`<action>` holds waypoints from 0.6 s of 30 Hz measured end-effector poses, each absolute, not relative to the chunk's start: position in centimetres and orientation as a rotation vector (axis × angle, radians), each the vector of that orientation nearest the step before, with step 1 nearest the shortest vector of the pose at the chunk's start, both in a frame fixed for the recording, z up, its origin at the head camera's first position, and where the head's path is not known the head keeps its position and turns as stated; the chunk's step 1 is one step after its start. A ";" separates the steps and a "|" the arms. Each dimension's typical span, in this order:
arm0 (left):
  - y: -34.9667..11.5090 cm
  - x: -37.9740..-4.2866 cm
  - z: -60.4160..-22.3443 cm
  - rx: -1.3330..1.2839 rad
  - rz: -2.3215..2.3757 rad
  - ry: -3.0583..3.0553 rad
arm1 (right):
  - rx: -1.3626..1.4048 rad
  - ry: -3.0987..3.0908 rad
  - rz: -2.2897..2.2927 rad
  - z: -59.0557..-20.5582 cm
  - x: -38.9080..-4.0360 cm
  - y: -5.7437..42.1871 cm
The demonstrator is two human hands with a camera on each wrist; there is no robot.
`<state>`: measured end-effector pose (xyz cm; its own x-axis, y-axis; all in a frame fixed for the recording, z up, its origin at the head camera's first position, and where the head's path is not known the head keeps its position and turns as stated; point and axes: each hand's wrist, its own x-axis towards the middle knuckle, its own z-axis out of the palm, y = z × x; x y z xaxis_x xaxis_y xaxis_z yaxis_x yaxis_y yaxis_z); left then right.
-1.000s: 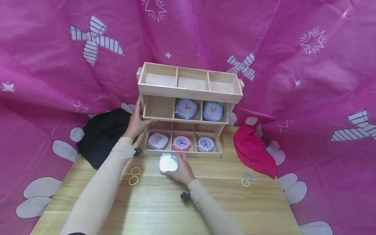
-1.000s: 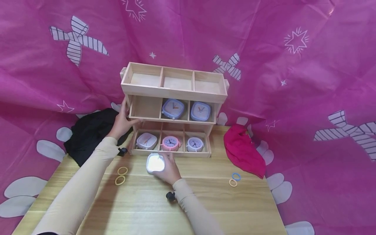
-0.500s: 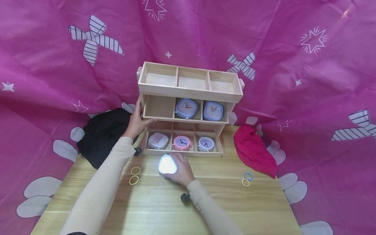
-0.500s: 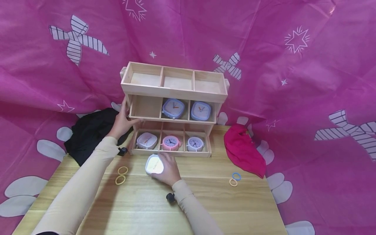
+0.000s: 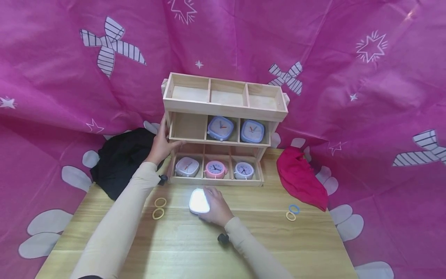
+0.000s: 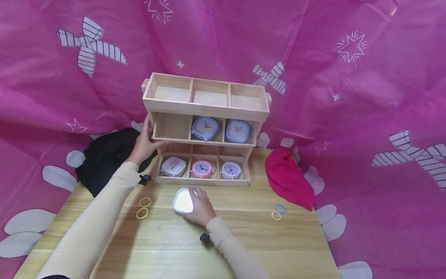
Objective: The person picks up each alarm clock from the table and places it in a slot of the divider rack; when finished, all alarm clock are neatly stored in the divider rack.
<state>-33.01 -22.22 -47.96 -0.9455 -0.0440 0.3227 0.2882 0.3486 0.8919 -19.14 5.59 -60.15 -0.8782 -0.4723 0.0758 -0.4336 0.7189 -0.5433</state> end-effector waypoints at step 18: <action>-22.3 -32.9 -47.9 -0.214 -1.611 -2.333 | -0.901 2.914 -0.874 -57.7 -17.6 5.6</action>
